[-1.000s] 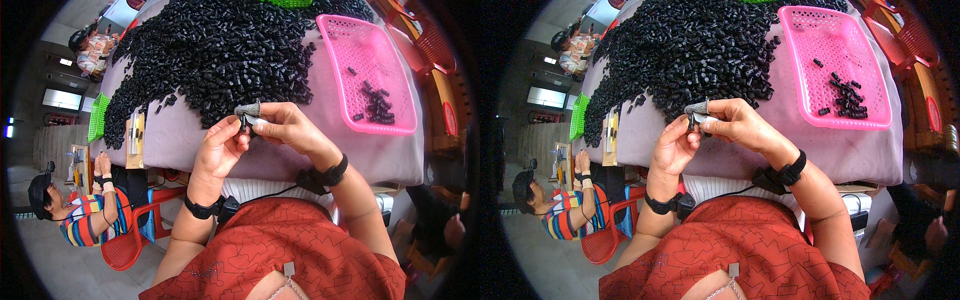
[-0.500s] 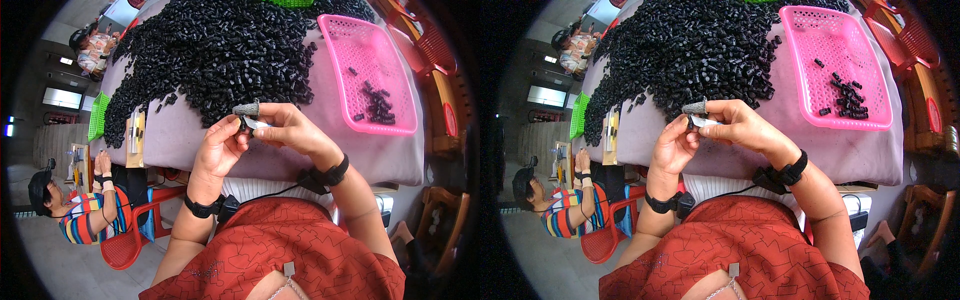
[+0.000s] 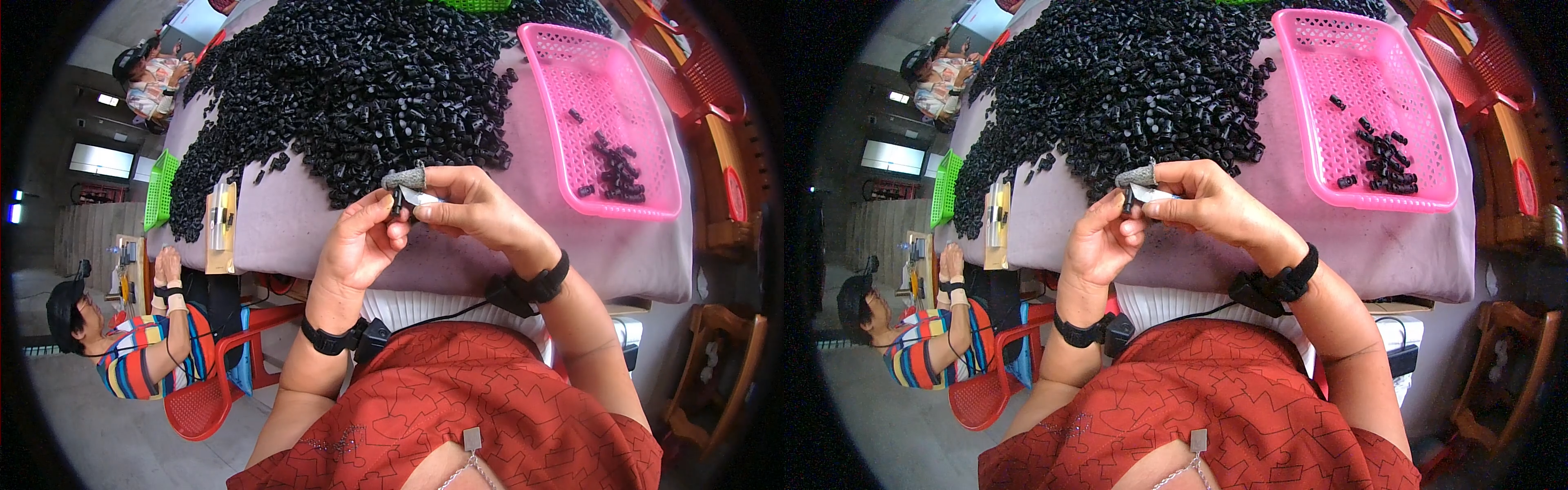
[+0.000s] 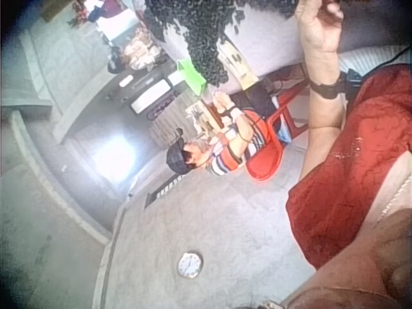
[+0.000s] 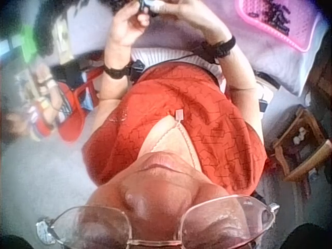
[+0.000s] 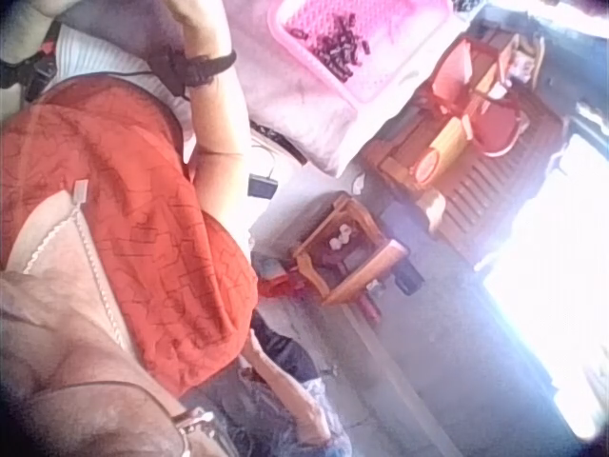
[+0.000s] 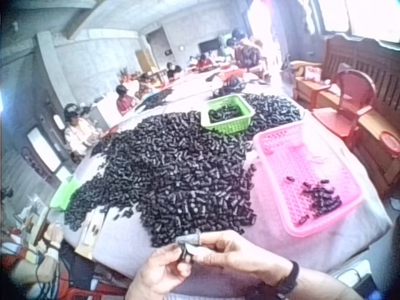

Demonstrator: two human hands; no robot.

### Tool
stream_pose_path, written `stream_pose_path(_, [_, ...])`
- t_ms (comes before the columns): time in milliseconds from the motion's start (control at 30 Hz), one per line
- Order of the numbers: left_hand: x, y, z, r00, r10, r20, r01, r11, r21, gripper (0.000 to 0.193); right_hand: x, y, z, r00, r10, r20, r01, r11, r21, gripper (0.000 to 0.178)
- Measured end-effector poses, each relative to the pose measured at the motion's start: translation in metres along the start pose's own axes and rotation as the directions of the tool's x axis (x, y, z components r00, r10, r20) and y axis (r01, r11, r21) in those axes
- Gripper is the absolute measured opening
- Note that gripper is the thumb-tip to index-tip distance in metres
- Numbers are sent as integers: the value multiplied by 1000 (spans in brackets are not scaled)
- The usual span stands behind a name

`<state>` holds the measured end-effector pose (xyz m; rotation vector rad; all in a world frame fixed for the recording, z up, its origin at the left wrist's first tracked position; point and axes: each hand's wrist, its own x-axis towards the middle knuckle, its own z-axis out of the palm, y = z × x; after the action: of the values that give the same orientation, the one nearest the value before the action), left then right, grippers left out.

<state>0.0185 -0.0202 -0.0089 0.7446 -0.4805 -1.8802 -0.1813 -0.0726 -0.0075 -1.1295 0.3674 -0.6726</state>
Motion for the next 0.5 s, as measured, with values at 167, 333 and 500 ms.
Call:
stream_pose_path(167, [1, -1, -1, 1000, -7, -1, 7, 1000, -25, 17, 0, 0, 1, 999, 36, -4, -36, 999, 25, 38])
stream_pose_path(333, [1, 3, -1, 999, 1, -33, -2, 1000, -17, 16, 0, 2, 1, 999, -17, 52, 20, 997, -72, 41])
stream_pose_path(500, [-1, 1, 0, 1000, -12, -12, 12, 1000, -16, 17, -2, 0, 4, 1000, -3, 19, 3, 1000, -1, 34])
